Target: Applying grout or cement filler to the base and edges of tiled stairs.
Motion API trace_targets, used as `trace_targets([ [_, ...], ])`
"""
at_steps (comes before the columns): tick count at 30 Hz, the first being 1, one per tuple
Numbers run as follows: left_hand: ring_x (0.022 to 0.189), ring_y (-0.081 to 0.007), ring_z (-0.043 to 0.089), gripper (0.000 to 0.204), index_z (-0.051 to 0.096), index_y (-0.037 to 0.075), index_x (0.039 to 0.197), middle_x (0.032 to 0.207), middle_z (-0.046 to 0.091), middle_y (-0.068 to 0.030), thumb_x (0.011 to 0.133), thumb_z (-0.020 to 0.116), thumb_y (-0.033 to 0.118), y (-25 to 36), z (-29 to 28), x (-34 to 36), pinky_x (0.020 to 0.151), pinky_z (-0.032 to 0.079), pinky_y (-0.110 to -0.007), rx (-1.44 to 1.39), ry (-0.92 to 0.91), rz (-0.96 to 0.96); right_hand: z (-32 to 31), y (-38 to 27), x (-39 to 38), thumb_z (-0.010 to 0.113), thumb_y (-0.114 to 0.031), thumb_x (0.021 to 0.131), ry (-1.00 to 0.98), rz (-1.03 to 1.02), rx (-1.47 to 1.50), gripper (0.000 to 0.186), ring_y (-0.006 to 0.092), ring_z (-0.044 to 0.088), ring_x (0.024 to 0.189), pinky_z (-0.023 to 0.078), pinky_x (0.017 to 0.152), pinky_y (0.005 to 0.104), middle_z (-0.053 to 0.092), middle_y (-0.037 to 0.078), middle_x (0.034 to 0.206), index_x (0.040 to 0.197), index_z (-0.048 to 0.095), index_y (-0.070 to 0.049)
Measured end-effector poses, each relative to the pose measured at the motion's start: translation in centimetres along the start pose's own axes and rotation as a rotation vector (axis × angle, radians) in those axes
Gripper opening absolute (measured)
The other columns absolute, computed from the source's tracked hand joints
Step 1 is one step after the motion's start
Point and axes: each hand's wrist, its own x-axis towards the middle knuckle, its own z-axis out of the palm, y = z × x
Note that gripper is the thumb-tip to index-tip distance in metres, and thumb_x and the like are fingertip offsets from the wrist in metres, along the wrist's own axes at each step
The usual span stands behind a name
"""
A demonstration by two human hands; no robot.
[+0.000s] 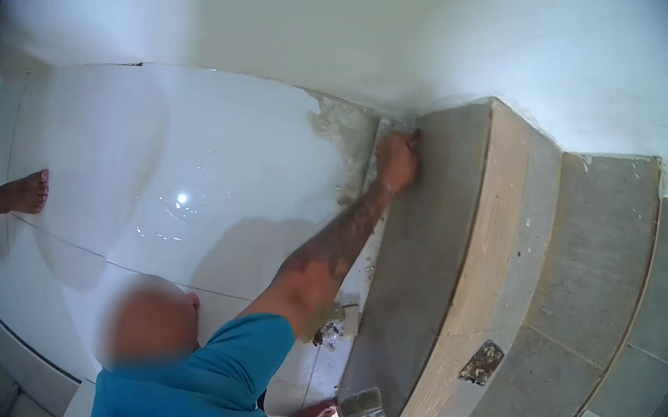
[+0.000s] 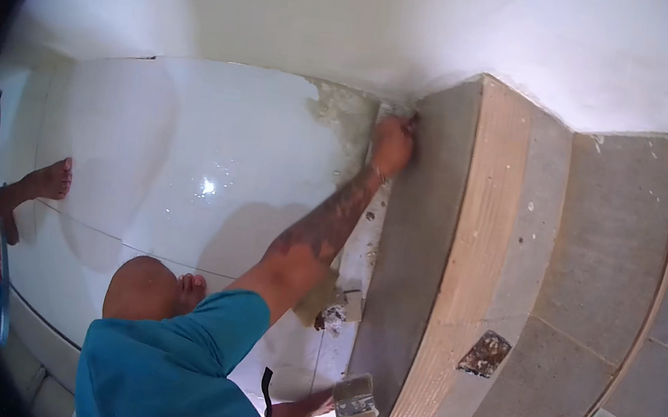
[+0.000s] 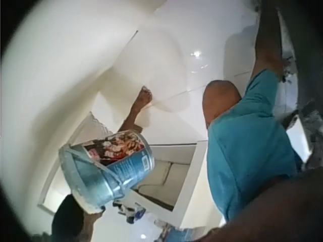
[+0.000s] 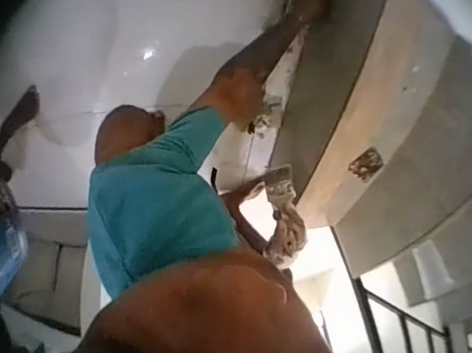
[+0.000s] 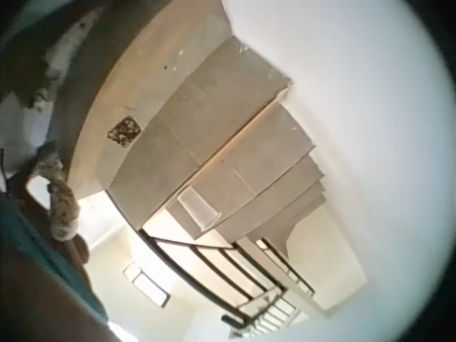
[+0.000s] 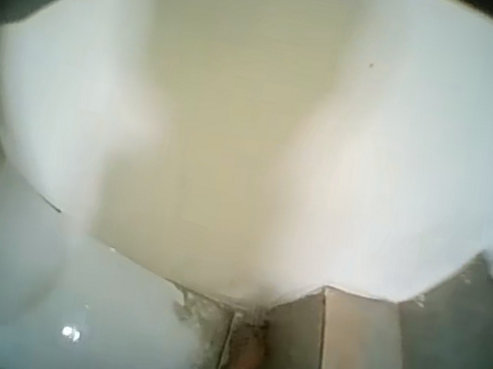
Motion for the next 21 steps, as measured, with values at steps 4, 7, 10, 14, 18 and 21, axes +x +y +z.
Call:
trace_targets([
  [4, 0.079, -0.0385, 0.055, 0.012, 0.063, 0.003, 0.086, 0.081, 0.058, -0.0193, 0.078, 0.055, 0.007, 4.6, -1.0, 0.5, 0.071, 0.042, -0.046, -0.199, 0.063, 0.019, -0.4, 0.8, -0.1, 0.055, -0.001, 0.083, 0.004, 0.123, 0.077, 0.011, 0.0236, 0.061, 0.077, 0.052, 0.070, 0.0344, 0.060, 0.022, 0.100, 0.091, 0.058, 0.007],
  [7, 0.080, -0.0374, 0.055, 0.012, 0.061, 0.001, 0.086, 0.080, 0.057, -0.0182, 0.077, 0.054, 0.004, 3.1, -0.1, 2.6, 0.073, 0.042, -0.045, -0.070, 0.171, 0.023, 0.1, 0.2, 0.2, 0.054, -0.001, 0.083, -0.050, 0.029, 0.018, 0.012, 0.0252, 0.061, 0.082, 0.052, 0.072, 0.0352, 0.060, 0.023, 0.101, 0.091, 0.057, 0.007],
  [10, 0.080, -0.0371, 0.055, 0.012, 0.059, 0.000, 0.087, 0.080, 0.057, -0.0179, 0.076, 0.052, 0.000, -1.0, 0.6, 0.3, 0.074, 0.042, -0.045, 0.095, 0.129, -0.078, 0.0, 0.7, 0.1, 0.053, -0.001, 0.084, -0.040, 0.056, -0.024, 0.012, 0.0276, 0.061, 0.087, 0.052, 0.073, 0.0359, 0.059, 0.024, 0.102, 0.091, 0.056, 0.007],
  [14, 0.081, -0.0372, 0.056, 0.011, 0.057, 0.001, 0.085, 0.079, 0.058, -0.0181, 0.076, 0.053, 0.003, 1.5, -0.2, -2.7, 0.074, 0.043, -0.046, -0.249, -0.057, -0.136, -0.5, 0.0, 1.6, 0.053, -0.004, 0.085, -0.123, -0.118, -0.155, 0.014, 0.0278, 0.062, 0.085, 0.051, 0.074, 0.0347, 0.061, 0.023, 0.097, 0.094, 0.055, 0.007],
  [18, 0.078, -0.0362, 0.057, 0.012, 0.057, 0.002, 0.087, 0.080, 0.059, -0.0180, 0.075, 0.054, 0.001, 4.8, -1.2, 0.0, 0.070, 0.045, -0.045, -0.286, 0.133, 0.044, -0.6, -1.2, 1.4, 0.056, -0.008, 0.087, -0.162, -0.028, -0.142, 0.017, 0.0242, 0.062, 0.081, 0.050, 0.073, 0.0334, 0.062, 0.020, 0.096, 0.096, 0.057, 0.006],
  [21, 0.076, -0.0359, 0.057, 0.013, 0.056, 0.004, 0.087, 0.081, 0.059, -0.0180, 0.075, 0.055, -0.002, -1.3, 0.0, 0.9, 0.067, 0.046, -0.043, -0.021, 0.090, 0.022, -0.4, -0.1, 0.2, 0.057, -0.011, 0.087, -0.110, 0.039, -0.144, 0.020, 0.0226, 0.062, 0.079, 0.050, 0.073, 0.0323, 0.062, 0.018, 0.097, 0.099, 0.057, 0.005],
])
